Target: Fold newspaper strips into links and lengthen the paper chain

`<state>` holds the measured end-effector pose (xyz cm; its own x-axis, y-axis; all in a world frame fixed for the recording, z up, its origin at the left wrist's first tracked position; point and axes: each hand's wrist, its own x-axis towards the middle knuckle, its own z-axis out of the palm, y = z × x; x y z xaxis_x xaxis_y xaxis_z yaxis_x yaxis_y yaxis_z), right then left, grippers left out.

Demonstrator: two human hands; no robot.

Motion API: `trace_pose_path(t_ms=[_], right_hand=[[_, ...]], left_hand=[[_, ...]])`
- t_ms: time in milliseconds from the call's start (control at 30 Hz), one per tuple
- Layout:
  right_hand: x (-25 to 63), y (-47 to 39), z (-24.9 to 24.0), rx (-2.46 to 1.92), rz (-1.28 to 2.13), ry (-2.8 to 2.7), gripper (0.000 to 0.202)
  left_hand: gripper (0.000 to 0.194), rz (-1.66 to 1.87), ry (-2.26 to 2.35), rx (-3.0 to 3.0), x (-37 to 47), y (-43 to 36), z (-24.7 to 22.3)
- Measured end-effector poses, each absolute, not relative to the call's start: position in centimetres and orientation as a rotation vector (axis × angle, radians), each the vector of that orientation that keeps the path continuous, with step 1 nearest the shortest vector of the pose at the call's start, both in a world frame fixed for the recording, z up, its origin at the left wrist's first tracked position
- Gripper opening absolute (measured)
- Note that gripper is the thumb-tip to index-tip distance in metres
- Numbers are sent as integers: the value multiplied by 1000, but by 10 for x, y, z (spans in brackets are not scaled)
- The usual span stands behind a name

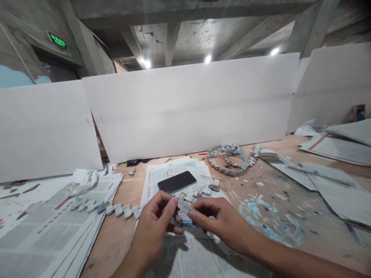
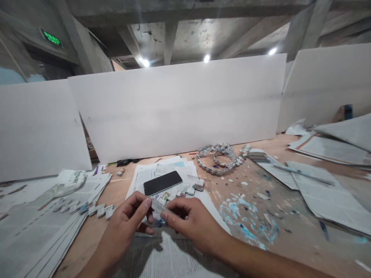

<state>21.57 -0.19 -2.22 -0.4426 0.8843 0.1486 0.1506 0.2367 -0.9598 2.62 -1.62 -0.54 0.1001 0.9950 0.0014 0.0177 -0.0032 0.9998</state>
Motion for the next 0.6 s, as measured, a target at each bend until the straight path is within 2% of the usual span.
trace_pose_path(t_ms=[133, 400, 600], right_hand=[[215, -2, -20, -964, 1267, -1779, 28], [217, -2, -19, -979, 997, -1905, 21], [218, -1, -17, -994, 1072, -1862, 22]], left_hand=[[31, 1117, 1151, 1301, 28, -17, -5], [30, 1098, 1152, 1363, 27, -19, -5], [33, 1094, 1159, 1290, 25, -17, -5]])
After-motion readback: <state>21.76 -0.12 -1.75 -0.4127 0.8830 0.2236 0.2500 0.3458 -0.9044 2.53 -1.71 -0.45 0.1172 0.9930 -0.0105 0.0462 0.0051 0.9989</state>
